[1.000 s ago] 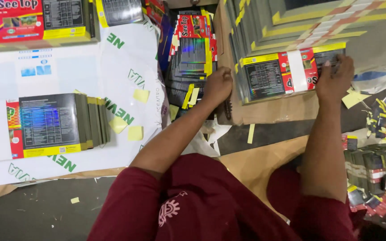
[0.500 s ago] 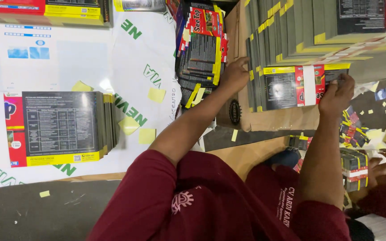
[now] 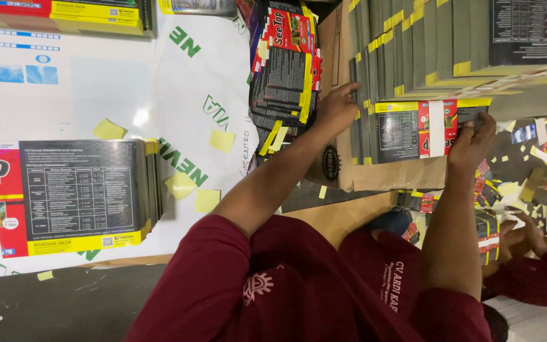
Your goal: Bundling stacks of printed cards together using adhesive paper strips.
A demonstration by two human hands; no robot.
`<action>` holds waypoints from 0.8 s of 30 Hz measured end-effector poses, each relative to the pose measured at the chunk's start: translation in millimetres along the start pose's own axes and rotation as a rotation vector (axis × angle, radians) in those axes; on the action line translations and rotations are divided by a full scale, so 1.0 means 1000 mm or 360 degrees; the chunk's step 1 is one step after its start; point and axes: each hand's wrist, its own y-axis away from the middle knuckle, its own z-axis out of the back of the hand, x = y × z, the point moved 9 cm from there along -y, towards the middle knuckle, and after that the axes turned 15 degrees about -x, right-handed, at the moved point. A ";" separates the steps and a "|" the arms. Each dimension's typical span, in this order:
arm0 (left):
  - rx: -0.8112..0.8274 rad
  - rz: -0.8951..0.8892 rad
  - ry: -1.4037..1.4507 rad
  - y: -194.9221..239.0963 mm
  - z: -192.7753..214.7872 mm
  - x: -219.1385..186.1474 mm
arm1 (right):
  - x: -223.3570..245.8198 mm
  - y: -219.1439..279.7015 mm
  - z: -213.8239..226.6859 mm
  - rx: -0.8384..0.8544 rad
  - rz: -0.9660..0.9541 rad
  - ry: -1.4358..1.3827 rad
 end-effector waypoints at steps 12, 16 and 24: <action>-0.0136 -0.0158 0.0005 -0.001 0.024 -0.045 | 0.019 -0.003 0.006 0.0007 0.0002 -0.0003; -0.0058 -0.0158 -0.0055 0.004 0.017 -0.048 | 0.015 -0.001 0.006 -0.0025 0.0086 -0.0002; -0.0141 -0.0237 -0.0041 0.000 0.029 -0.069 | 0.016 -0.004 0.005 -0.0028 -0.0041 -0.0030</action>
